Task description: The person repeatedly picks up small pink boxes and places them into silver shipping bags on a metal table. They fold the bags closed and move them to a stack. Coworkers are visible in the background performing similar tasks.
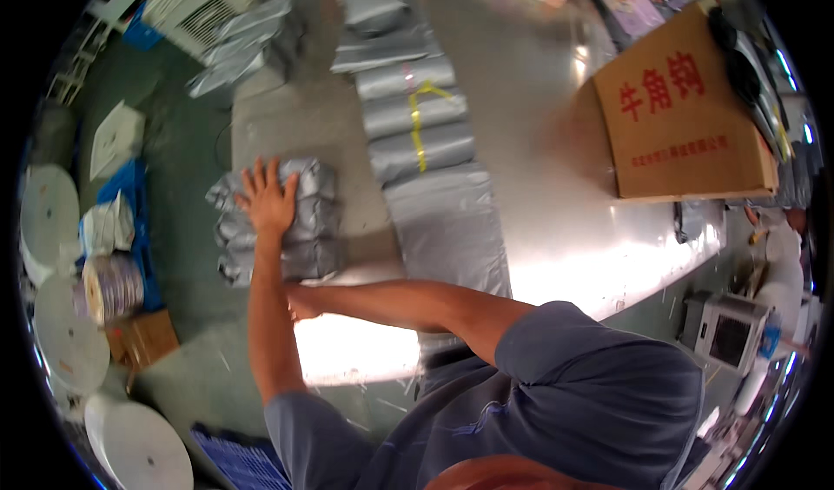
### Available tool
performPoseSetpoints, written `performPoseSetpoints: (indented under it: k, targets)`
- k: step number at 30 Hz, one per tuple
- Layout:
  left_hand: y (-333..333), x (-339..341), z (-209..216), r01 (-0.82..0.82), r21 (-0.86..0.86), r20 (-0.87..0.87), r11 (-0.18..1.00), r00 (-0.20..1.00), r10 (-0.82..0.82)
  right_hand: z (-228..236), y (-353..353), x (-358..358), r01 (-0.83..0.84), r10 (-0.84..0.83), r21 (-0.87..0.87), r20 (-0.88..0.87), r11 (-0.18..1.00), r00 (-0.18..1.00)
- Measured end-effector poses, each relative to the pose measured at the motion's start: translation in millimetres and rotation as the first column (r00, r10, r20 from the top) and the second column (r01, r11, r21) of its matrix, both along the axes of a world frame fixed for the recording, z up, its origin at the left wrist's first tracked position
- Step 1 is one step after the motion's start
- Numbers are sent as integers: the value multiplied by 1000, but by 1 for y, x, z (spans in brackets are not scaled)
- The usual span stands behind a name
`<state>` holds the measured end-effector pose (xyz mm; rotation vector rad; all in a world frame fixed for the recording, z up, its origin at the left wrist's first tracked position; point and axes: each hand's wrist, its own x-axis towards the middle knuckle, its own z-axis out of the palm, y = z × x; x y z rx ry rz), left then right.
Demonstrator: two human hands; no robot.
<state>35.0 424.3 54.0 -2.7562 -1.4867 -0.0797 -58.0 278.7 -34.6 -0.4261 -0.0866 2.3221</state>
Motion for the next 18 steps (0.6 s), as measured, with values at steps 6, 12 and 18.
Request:
performPoseSetpoints:
  k: [6, 12, 18]
  targets:
    - [0, -3, -16, 49, 28, 58, 998, 997, -51, 72, -140, 148, -205, 99, 214, 422, 955, 901]
    - [-26, -13, -10, -55, 67, 49, 996, 997, 52, 46, -306, 315, 161, -290, 252, 907, 954, 304]
    - [-70, -29, -36, -154, 95, 19, 984, 988, 152, 27, -379, 523, 122, -249, 354, 826, 927, -506]
